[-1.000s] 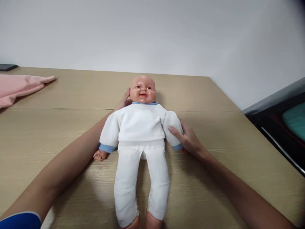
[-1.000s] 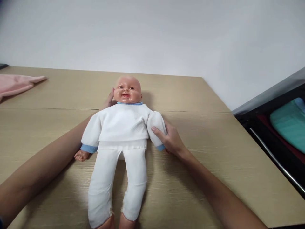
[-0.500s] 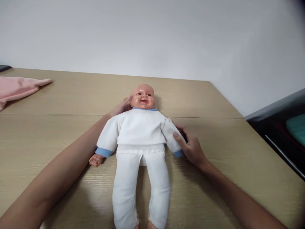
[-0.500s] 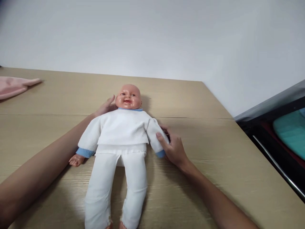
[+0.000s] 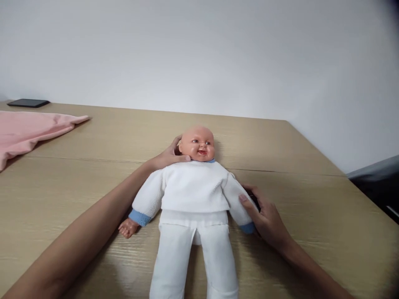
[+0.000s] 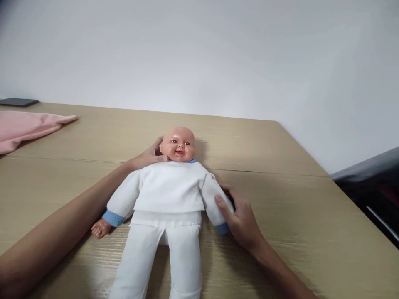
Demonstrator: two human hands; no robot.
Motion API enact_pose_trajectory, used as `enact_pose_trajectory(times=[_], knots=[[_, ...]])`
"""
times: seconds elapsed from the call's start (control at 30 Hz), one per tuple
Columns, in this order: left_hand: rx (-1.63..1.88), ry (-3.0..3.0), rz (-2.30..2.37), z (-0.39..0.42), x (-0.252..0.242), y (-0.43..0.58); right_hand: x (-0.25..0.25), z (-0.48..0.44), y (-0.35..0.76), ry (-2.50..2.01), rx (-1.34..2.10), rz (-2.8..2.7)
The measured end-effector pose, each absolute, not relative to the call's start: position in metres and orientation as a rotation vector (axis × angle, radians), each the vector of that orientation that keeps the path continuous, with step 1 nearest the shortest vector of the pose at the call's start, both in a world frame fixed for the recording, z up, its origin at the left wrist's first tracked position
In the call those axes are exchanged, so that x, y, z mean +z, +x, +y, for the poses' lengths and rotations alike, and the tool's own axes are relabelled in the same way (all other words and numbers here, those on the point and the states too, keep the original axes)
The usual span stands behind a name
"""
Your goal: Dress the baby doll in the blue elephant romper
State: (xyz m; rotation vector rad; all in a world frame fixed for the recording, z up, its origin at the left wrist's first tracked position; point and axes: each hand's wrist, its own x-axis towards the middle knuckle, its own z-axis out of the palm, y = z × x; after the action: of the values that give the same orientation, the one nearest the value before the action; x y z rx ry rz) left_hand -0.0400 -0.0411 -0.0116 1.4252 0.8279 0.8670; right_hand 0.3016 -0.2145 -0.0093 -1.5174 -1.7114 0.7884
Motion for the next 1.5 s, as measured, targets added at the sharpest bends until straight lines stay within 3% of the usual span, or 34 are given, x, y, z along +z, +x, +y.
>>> enact_pose_trajectory(times=[1.13, 1.27, 1.4, 1.5], knots=[[0.881, 1.533, 0.677, -0.035, -0.019, -0.044, -0.014, -0.215, 0.306, -1.541, 0.781, -1.728], [0.985, 1.433, 0.71, -0.037, -0.016, -0.041, -0.017, -0.212, 0.304, -1.534, 0.598, -1.678], [1.089, 1.312, 0.846, -0.054, -0.014, -0.049, 0.004, -0.235, 0.294, -1.435, 0.165, -1.651], [1.166, 1.238, 1.022, -0.09, -0.017, -0.069, 0.037, -0.29, 0.273, -1.333, 0.377, -1.607]])
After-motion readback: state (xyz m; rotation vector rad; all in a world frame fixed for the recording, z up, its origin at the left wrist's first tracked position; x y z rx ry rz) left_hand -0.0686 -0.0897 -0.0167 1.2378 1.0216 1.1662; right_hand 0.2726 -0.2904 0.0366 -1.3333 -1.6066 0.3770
